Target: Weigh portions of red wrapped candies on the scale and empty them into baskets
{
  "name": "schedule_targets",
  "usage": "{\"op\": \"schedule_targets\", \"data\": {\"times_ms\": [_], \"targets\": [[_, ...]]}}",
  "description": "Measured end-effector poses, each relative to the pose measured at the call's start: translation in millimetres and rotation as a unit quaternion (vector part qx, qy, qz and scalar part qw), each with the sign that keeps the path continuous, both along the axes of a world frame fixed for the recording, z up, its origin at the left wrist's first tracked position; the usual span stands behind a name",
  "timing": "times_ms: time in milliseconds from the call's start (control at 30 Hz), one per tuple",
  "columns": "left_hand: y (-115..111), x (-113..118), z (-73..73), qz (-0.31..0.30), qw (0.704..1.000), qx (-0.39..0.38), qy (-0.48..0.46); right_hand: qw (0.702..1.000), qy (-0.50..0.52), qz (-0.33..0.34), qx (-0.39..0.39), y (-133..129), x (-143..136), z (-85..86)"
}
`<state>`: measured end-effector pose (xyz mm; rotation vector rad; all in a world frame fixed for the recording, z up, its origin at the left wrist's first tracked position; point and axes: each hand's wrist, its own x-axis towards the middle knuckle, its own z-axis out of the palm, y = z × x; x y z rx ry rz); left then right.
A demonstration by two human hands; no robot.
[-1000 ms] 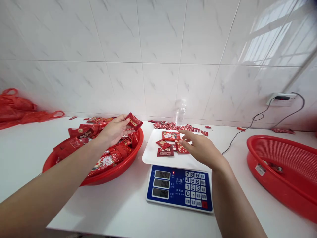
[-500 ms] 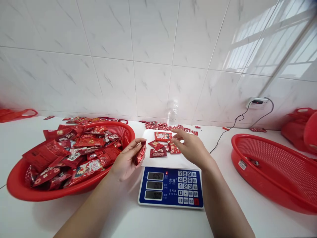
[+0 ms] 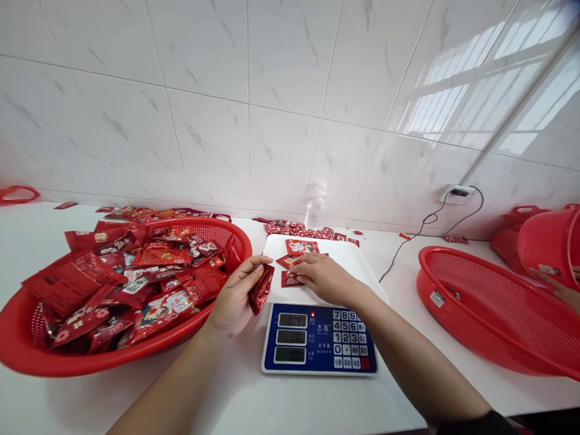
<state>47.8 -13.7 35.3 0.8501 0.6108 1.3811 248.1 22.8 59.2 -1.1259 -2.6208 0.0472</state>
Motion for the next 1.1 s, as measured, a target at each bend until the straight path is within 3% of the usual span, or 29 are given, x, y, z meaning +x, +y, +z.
{"op": "schedule_targets", "data": {"times_ms": [100,267,467,667,1100], "targets": [[-1,1,1.0,0.012,1.0,0.001,-0.001,1.0,-0.028,0.0,0.011,7,-1,-2.1],[-1,2,1.4,0.025,1.0,-0.002,0.003,0.995,-0.052,-0.075,0.028,14,13,-0.4],[-1,3,0.7,0.019,1.0,0.006,-0.007,0.998,-0.048,-0.05,0.006,5,21,-1.5],[0,2,-2.3,0.021,1.0,0.018,-0.003,0.995,-0.071,-0.067,0.002,-5,24,0.8],[-1,2,-3.9,0.023,0.999,0.048,0.0,0.999,-0.007,0.036,0.031,-17,14,-13.2]]}}
